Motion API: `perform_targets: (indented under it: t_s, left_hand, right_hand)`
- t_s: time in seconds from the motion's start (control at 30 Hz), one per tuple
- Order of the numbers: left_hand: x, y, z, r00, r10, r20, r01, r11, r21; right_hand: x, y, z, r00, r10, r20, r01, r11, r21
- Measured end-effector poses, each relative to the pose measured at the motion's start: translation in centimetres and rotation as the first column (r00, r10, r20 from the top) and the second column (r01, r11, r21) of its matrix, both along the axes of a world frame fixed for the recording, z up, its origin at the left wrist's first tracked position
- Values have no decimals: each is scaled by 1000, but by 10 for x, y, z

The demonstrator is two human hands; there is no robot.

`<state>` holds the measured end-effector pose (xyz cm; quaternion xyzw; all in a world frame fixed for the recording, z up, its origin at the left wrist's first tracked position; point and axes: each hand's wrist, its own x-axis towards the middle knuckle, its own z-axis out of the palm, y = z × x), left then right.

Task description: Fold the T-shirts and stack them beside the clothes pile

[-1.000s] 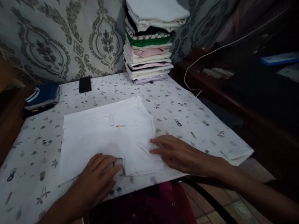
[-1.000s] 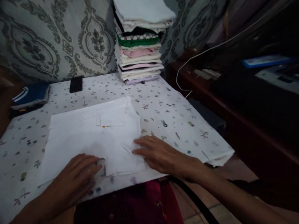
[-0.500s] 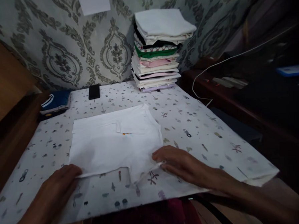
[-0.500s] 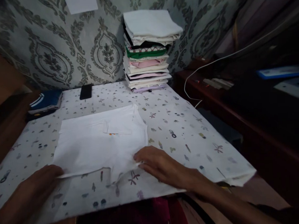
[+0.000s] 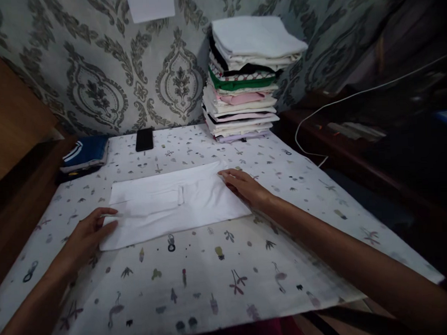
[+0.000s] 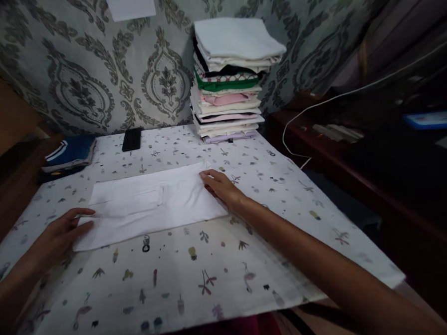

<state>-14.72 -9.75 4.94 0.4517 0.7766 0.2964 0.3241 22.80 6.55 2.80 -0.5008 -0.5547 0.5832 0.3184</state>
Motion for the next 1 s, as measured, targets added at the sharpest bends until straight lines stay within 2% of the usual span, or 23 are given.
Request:
perform_targets:
  t_s: [0.13, 0.27, 0.4, 0.5, 0.57, 0.67, 0.73, 0.8, 0.9, 1.0]
  left_hand:
    - [5, -9, -1, 985, 30, -167, -29, 1000, 6]
    - [8, -7, -3, 975, 26, -223, -12, 998, 65]
    - [13, -9, -4, 962, 15, -271, 13, 995, 101]
    - [15, -11, -1, 933, -20, -360, 53, 995, 83]
    - [15, -9, 4, 888, -52, -456, 79, 996, 39]
    - [22, 6, 14, 788, -128, -603, 148, 989, -16]
    - [36, 23, 21, 773, -217, -596, 266, 964, -5]
    - [60, 45, 25, 781, -335, -527, 410, 912, 29]
    - [107, 80, 23, 721, -479, -501, 578, 815, 52]
    - [152, 113, 16, 629, -538, -561, 660, 751, 21]
  right_hand:
    - [8, -5, -2, 995, 95, 45, -99, 988, 119]
    - [9, -5, -7, 981, 176, 84, -189, 963, 194]
    - [10, -2, -10, 976, 125, 178, -181, 921, 345]
    - [14, -1, -9, 953, 95, 289, -200, 911, 360]
    - [19, -3, -8, 960, 89, 265, -183, 917, 354]
    - [30, -11, -5, 988, 14, 152, -67, 933, 353]
    - [43, -21, -4, 992, -84, 92, 44, 929, 367]
    - [56, -34, -4, 983, -141, 120, 82, 913, 399]
    - [73, -53, -4, 955, -95, 279, -50, 881, 471]
    - [79, -65, -5, 927, 20, 376, -218, 843, 491]
